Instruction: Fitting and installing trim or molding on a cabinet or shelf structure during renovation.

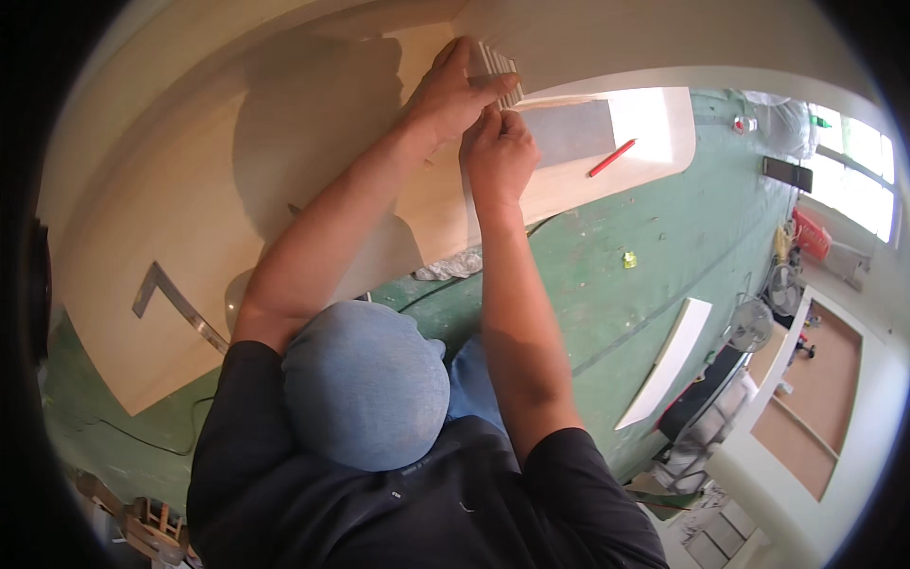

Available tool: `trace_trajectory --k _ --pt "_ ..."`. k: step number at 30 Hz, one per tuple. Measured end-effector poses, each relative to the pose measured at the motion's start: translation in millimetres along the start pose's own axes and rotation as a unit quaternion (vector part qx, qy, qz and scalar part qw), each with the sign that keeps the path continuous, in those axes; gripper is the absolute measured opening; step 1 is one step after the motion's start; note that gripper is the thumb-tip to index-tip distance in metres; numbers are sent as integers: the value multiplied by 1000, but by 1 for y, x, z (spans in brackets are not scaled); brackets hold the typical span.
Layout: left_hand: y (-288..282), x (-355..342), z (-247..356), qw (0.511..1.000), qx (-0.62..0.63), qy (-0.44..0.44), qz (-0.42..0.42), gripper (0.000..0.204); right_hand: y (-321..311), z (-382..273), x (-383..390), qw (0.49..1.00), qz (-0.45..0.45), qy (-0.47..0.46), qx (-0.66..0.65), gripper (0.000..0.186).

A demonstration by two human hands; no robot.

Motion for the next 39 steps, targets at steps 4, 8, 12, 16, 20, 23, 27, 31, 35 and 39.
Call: trace_trajectory --k 4,8,12,16,20,23,27,31,35,39 --pt "4 -4 -4 999 26 -36 -17 75 -2 -1 0 999 -16 43 -13 34" --pt "6 -12 -14 999 4 15 32 65 1 -2 3 1000 -6 26 -10 34" --pt "0 -15 -8 998 66 -13 -16 49 -4 -13 1 999 -11 49 -17 34" --pt "1 -11 -3 988 149 -40 -22 38 -6 -10 1 999 12 29 -24 33" --pt "-1 -16 -7 983 136 -98 -74 34 -5 -6 2 999 15 24 -28 32" --pt "-3 -28 -20 977 167 -71 -111 35 -3 -14 3 999 -19 45 -18 33" --pt "-2 -28 -15 983 135 -58 -107 36 -4 -13 4 998 -6 53 -27 33" --pt "-3 -24 -14 982 77 -114 -130 47 -7 -10 3 999 -9 35 -12 30" --pt "-3 -27 -15 978 87 -113 -154 48 -13 -7 3 998 -11 39 -41 27" --pt "-2 -24 -17 981 88 -118 -124 50 -36 12 9 997 -44 44 -45 29"
Point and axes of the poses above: each hand's wrist, its own x-axis away from the middle knuckle, its own y-axis out of the palm, z = x × y, the point moved 2 cm from there along -x, towards the middle knuckle, and after that the axes turned 6 degrees about z, right-handed, at the moved point
